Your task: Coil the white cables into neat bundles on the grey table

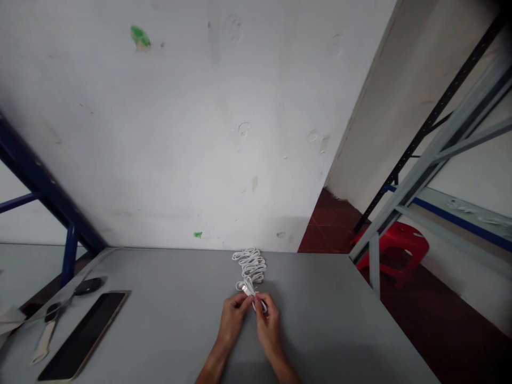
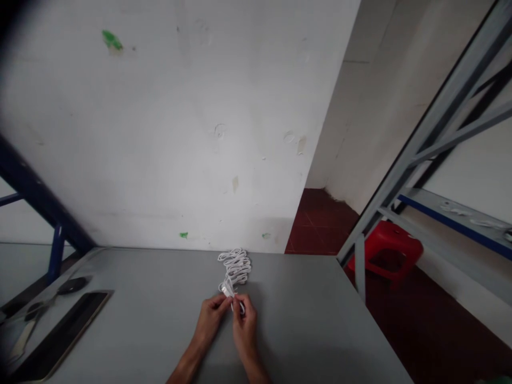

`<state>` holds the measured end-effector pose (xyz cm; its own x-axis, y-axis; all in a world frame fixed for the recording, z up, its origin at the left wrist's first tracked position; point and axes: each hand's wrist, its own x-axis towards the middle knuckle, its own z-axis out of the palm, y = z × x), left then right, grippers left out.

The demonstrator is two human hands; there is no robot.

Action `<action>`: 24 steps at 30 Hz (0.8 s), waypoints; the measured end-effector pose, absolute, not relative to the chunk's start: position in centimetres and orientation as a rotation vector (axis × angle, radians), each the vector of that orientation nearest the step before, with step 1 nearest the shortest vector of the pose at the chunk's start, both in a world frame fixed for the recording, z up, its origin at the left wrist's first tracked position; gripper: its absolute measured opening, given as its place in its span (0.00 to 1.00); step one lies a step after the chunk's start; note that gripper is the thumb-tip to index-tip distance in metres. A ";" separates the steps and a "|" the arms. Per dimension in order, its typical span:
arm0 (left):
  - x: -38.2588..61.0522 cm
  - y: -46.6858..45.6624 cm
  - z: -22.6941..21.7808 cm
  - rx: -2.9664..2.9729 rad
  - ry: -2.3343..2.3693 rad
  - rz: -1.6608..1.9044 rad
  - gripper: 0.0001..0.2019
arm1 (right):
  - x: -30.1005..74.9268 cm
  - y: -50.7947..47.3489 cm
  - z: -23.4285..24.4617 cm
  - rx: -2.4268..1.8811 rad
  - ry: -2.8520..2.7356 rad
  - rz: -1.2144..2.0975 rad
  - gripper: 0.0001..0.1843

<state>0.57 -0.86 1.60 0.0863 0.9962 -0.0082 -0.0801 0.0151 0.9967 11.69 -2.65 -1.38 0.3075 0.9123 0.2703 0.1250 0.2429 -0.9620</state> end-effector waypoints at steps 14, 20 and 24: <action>0.2 -0.8 1.7 1.283 1.063 1.085 0.22 | 12.0 -2.5 -1.3 -1.220 -1.216 0.759 0.20; -0.4 -0.6 1.3 1.146 1.065 1.067 0.21 | 12.1 -3.1 -1.1 -1.177 -1.395 0.716 0.17; -0.1 -0.7 1.4 1.079 1.024 1.103 0.18 | 12.2 -3.3 -1.0 -1.166 -1.475 0.702 0.15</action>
